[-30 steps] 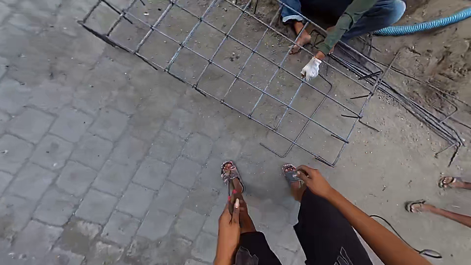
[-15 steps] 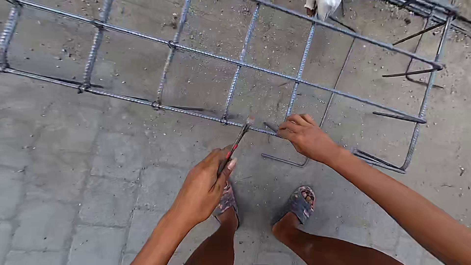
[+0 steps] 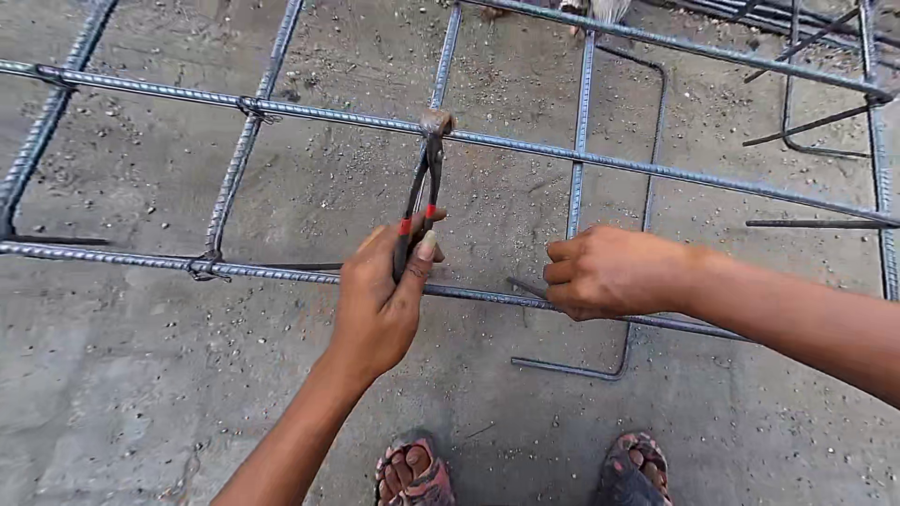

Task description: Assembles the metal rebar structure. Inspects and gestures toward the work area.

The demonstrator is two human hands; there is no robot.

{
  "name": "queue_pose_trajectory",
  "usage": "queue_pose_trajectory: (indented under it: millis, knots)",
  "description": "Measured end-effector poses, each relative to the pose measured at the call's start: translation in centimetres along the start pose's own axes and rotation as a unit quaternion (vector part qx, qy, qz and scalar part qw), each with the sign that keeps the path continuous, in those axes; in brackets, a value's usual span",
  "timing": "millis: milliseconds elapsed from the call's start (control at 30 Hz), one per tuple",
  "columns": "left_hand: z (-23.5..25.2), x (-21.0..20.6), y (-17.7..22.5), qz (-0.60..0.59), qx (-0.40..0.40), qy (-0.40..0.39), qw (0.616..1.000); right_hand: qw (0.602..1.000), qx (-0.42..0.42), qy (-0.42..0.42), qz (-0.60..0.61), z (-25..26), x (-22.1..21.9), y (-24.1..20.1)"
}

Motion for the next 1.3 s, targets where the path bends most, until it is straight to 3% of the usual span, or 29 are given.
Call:
queue_pose_trajectory:
  millis: [133,233,367,467,533,600,667,700,767,833,933,1000,1100,1167,1233,1300]
  knots:
    - [0.3,-0.6,-1.4,-0.096,0.038,0.011,0.995,1.000,-0.010,0.006,-0.012,-0.5,-0.2,0.6]
    - [-0.3,-0.3,-2.2,-0.138,0.025,0.008,0.990,0.994,-0.099,-0.031,-0.013,0.0,-0.5,1.4]
    - [-0.2,-0.8,-1.8,-0.146,0.015,0.005,0.989,0.924,-0.270,-0.270,0.018,3.2,-0.6,3.0]
    - [-0.1,-1.0,-1.8,-0.167,0.032,0.014,0.985,0.852,-0.301,-0.427,0.033,5.2,-3.2,4.3]
    - [-0.4,-0.9,-1.9,-0.174,0.019,0.024,0.984,0.837,-0.306,-0.454,0.010,5.8,-3.8,4.8]
    - [-0.6,-0.7,-1.9,-0.173,0.009,0.025,0.985,0.875,-0.302,-0.378,-0.027,6.6,-1.9,4.5]
    - [-0.7,-0.5,-2.0,-0.163,0.019,0.021,0.986,0.939,-0.281,-0.188,-0.057,6.2,1.5,3.4]
    - [-0.6,-0.4,-1.9,-0.156,0.021,0.022,0.987,0.954,-0.279,-0.087,-0.060,5.1,3.2,2.5]
    - [-0.9,-0.2,-1.7,-0.143,0.014,0.025,0.989,0.946,-0.313,0.077,-0.035,1.2,5.2,0.0]
    - [-1.9,-0.2,-1.1,-0.118,-0.001,0.032,0.992,0.919,-0.362,0.153,-0.030,-3.0,4.1,-2.5]
    - [-4.2,-0.8,1.1,-0.099,-0.049,0.025,0.994,0.893,-0.419,0.155,-0.059,-6.9,0.9,-3.9]
    - [-6.1,-2.5,2.4,-0.141,-0.064,-0.033,0.987,0.852,-0.502,0.126,0.078,-8.5,-1.2,-2.3]
    - [-8.3,-5.3,3.5,-0.177,-0.052,-0.113,0.976,0.697,-0.551,0.135,0.438,-8.5,-4.2,-0.1]
    - [-8.7,-6.2,3.6,-0.148,-0.035,-0.125,0.981,0.630,-0.543,0.169,0.529,-7.8,-4.7,0.2]
    - [-8.6,-6.3,3.5,-0.119,-0.013,-0.120,0.985,0.601,-0.549,0.199,0.545,-7.9,-4.7,0.4]
    - [-8.6,-6.3,3.3,-0.121,0.011,-0.115,0.986,0.613,-0.555,0.211,0.522,-8.5,-4.4,0.4]
Point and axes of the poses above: each hand's wrist, its own z-axis towards the middle knuckle, its own x-axis out of the back of the hand, y = z × x, the point moved 8 cm from there along z, towards the middle knuckle, and after that the axes turned 2 degrees about z, right-handed, at the moved point
